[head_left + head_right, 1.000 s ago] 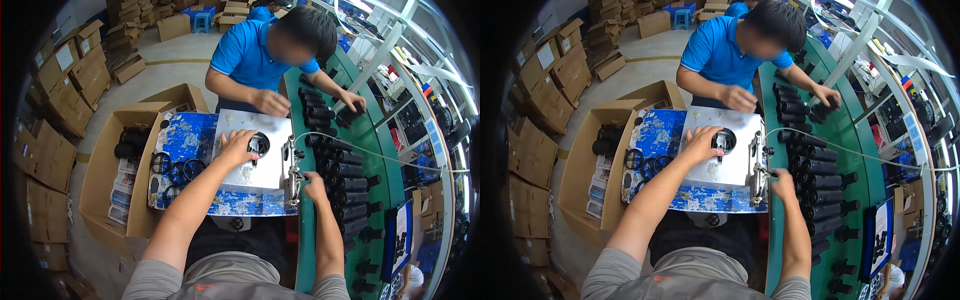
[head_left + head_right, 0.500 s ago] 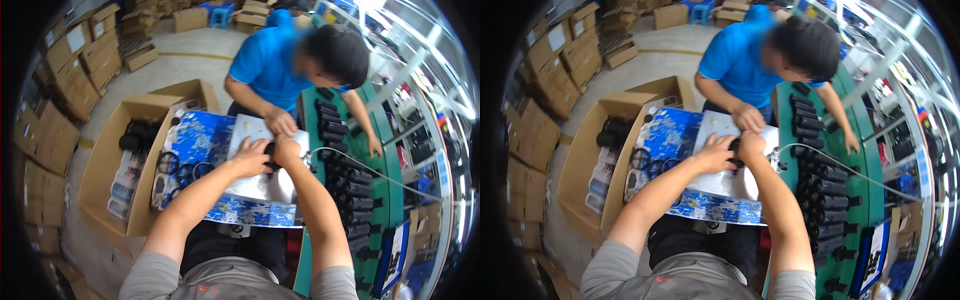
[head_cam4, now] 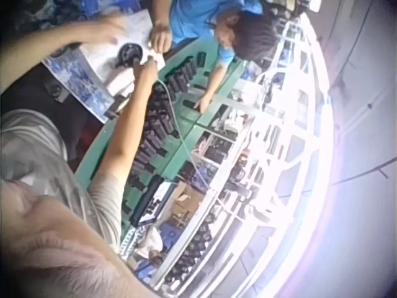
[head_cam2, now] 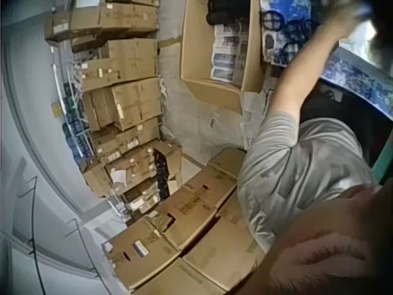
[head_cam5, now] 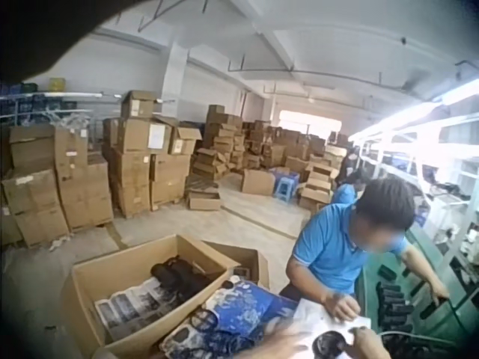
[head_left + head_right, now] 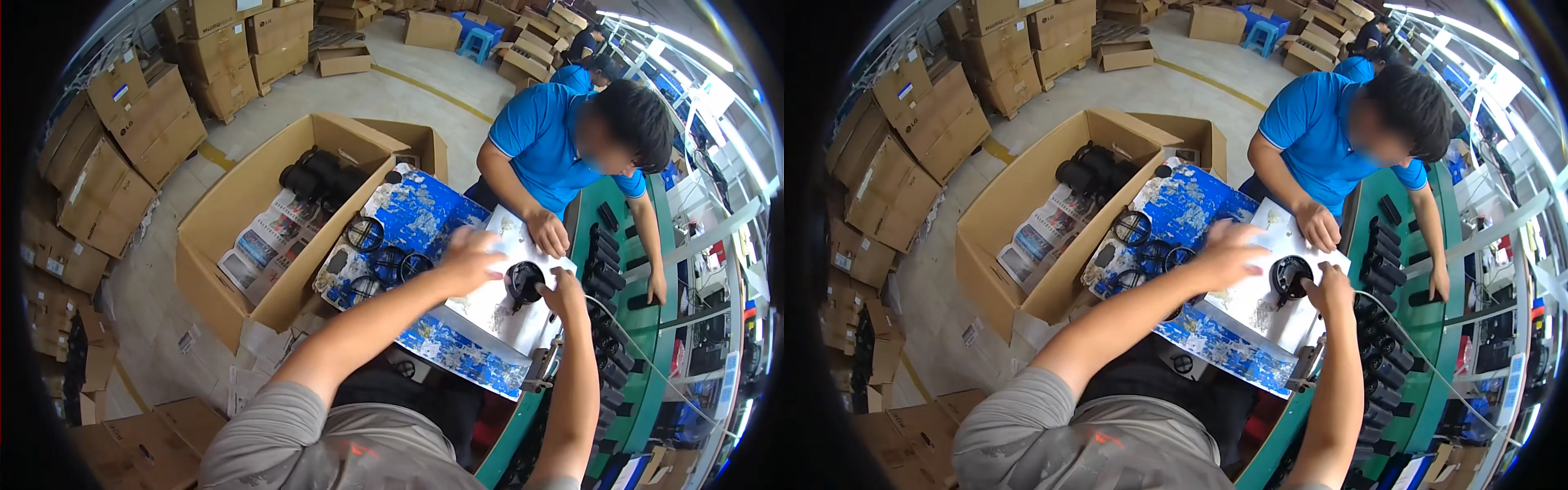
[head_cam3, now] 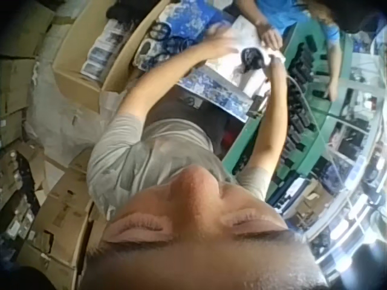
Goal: The person assembles plastic components by placing circular frames onto a mounting fixture, pressing them with cylindrical housings, and retrieving parts from a cardboard box by hand.
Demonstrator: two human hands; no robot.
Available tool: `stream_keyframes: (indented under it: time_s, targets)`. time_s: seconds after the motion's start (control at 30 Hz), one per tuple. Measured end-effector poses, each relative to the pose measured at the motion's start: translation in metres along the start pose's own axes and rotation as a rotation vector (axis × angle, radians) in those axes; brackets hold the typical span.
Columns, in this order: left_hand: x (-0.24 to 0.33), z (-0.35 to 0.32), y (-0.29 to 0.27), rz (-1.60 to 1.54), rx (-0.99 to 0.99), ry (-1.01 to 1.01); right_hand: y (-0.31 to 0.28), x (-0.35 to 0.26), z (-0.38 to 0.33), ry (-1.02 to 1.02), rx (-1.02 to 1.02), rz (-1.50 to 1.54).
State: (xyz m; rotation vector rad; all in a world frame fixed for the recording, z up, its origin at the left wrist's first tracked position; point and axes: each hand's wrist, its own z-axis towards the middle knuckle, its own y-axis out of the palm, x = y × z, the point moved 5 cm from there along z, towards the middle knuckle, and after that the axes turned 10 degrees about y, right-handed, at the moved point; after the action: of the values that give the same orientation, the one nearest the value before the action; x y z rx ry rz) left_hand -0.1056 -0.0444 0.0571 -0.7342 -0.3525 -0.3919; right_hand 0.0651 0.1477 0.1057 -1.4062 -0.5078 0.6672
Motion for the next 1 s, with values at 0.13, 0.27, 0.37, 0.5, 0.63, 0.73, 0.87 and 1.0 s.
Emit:
stream_keyframes:
  time_s: [0.13,0.27,0.37,0.5,0.63,0.73,0.87,1.0]
  targets:
    - [-0.100,-0.135,-0.111,0.517,0.090,-0.534,-0.105,-0.050,-0.107,0.005,0.195,0.527]
    - [-0.143,-0.205,-0.116,0.625,-0.113,-0.632,-0.069,-0.080,-0.189,-0.027,-0.114,0.783]
    - [-0.139,-0.222,-0.122,0.649,-0.186,-0.562,-0.025,-0.109,-0.228,-0.112,-0.282,0.971]
    - [-0.084,-0.191,-0.145,0.642,0.127,-0.432,0.033,-0.104,-0.275,0.177,-0.563,1.192]
    - [0.061,-0.159,-0.130,0.123,0.251,-0.414,0.051,-0.121,-0.289,0.119,-0.526,1.254]
    - [0.159,-0.159,-0.099,-0.021,0.187,-0.402,0.026,-0.153,-0.287,-0.052,-0.043,1.141]
    - [0.191,-0.157,-0.073,-0.173,0.021,-0.335,0.066,-0.125,-0.294,0.243,-0.228,1.531]
    - [0.153,-0.150,-0.078,-0.427,-0.044,-0.484,0.056,-0.104,-0.285,0.444,-0.509,1.985]
